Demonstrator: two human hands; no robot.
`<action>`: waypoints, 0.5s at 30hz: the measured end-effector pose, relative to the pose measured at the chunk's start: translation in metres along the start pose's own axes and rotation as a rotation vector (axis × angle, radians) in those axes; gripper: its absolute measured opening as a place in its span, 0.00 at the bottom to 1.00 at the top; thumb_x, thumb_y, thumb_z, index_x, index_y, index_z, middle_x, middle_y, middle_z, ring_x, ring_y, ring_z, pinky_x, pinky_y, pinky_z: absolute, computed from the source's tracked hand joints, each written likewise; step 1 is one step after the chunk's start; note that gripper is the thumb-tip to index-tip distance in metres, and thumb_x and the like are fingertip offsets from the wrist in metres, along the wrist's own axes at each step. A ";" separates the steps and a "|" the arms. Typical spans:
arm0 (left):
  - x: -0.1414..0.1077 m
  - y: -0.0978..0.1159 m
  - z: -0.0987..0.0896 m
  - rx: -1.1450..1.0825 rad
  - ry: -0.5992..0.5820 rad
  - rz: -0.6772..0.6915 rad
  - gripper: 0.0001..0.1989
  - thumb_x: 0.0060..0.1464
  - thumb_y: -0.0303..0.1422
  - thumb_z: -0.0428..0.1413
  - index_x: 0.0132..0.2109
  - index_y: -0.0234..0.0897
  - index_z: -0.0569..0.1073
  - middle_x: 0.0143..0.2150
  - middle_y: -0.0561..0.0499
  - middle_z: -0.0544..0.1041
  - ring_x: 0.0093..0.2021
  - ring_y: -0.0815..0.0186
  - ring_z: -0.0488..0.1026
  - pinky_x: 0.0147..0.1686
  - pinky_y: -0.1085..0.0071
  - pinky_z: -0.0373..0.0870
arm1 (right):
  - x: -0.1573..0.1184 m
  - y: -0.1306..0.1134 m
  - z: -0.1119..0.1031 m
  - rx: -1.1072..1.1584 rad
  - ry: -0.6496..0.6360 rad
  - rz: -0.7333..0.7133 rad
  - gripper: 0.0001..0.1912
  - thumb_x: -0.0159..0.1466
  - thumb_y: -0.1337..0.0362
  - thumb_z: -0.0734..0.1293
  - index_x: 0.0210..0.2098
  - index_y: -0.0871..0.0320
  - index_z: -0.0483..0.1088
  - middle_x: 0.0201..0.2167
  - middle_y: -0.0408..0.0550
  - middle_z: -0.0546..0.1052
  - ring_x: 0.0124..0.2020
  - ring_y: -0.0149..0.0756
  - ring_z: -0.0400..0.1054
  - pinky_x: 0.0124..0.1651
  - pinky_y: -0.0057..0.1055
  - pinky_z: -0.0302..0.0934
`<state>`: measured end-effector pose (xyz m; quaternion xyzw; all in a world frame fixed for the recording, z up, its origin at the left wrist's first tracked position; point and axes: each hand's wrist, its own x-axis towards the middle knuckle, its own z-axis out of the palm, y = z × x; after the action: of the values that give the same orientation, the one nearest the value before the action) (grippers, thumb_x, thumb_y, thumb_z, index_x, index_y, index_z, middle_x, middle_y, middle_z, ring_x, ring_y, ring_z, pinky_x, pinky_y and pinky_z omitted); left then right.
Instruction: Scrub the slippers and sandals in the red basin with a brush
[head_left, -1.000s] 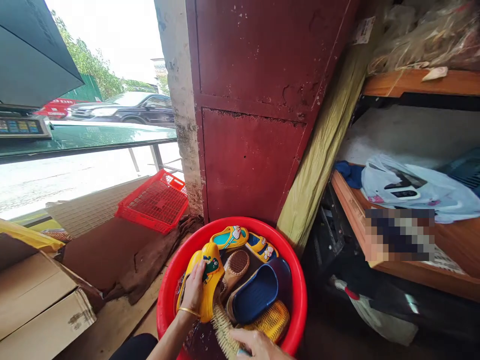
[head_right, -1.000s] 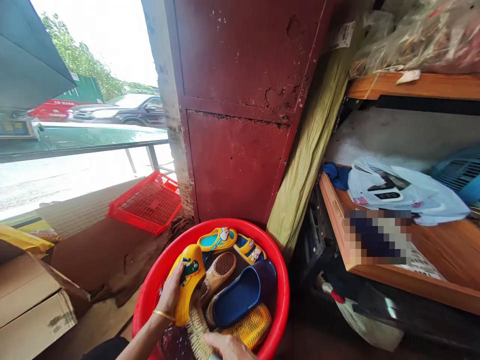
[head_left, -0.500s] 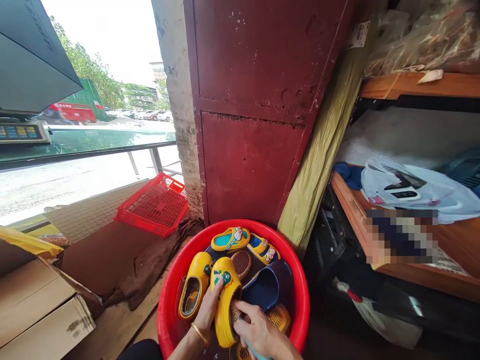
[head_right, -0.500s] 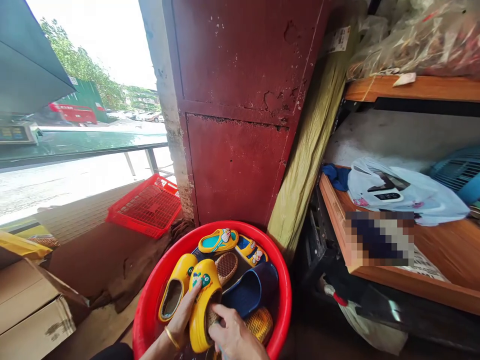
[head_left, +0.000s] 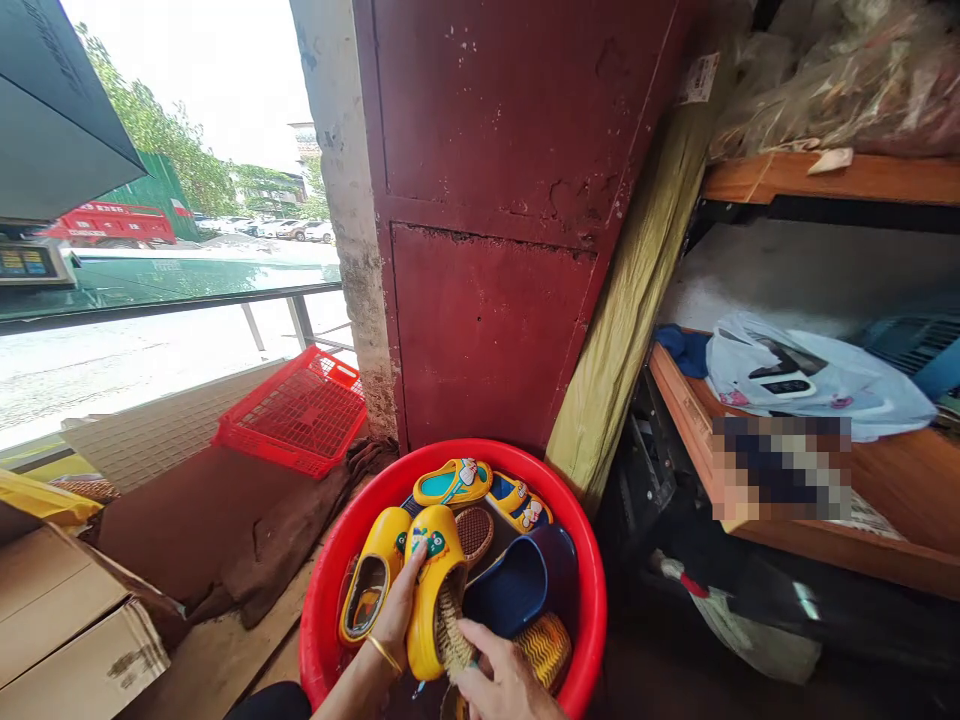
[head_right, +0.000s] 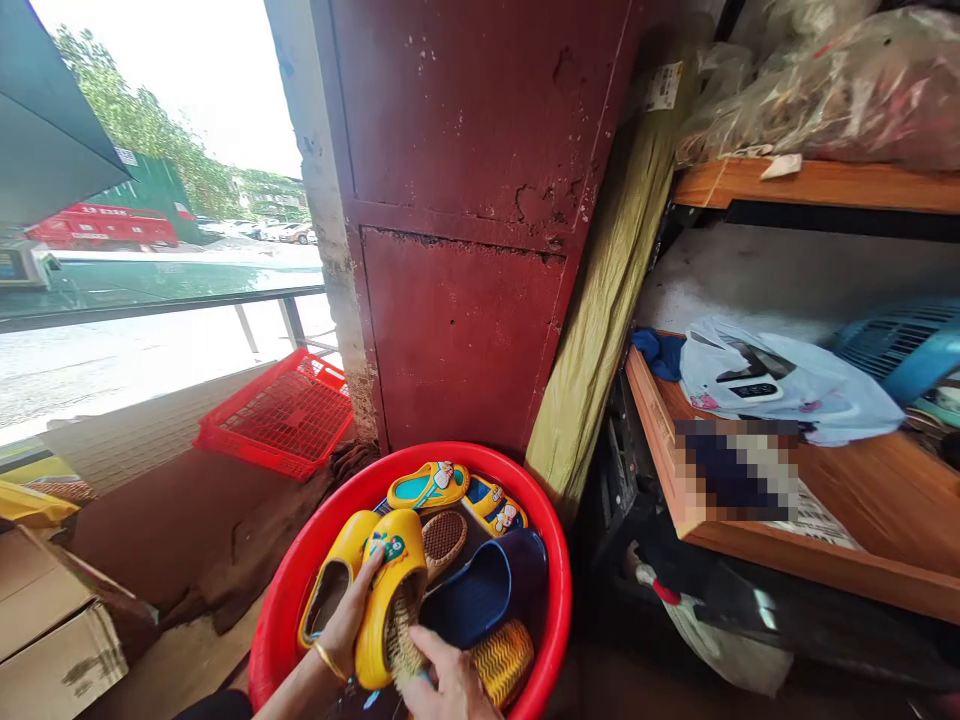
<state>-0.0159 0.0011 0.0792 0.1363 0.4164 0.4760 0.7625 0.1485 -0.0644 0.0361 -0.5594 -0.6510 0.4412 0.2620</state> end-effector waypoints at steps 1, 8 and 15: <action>-0.001 -0.007 0.001 0.026 -0.009 -0.016 0.22 0.53 0.47 0.63 0.47 0.33 0.78 0.36 0.40 0.85 0.37 0.50 0.84 0.35 0.61 0.81 | 0.006 -0.002 0.003 0.040 0.019 0.021 0.27 0.63 0.59 0.63 0.62 0.51 0.69 0.29 0.44 0.77 0.26 0.34 0.70 0.28 0.26 0.64; 0.006 -0.019 -0.011 0.141 -0.052 0.080 0.25 0.44 0.44 0.70 0.46 0.35 0.77 0.34 0.43 0.84 0.33 0.53 0.82 0.30 0.65 0.76 | 0.029 -0.016 -0.002 0.221 -0.104 0.021 0.30 0.62 0.60 0.61 0.64 0.56 0.64 0.24 0.38 0.70 0.14 0.27 0.58 0.13 0.21 0.54; 0.005 0.013 -0.017 0.220 0.043 0.374 0.31 0.38 0.34 0.73 0.51 0.35 0.76 0.40 0.46 0.84 0.40 0.54 0.80 0.42 0.64 0.75 | 0.006 -0.026 -0.025 0.178 -0.425 0.046 0.28 0.62 0.64 0.61 0.62 0.51 0.69 0.20 0.34 0.68 0.13 0.25 0.59 0.17 0.20 0.57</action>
<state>-0.0359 0.0087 0.0736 0.2833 0.4497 0.5636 0.6324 0.1556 -0.0515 0.0697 -0.4432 -0.6372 0.6107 0.1570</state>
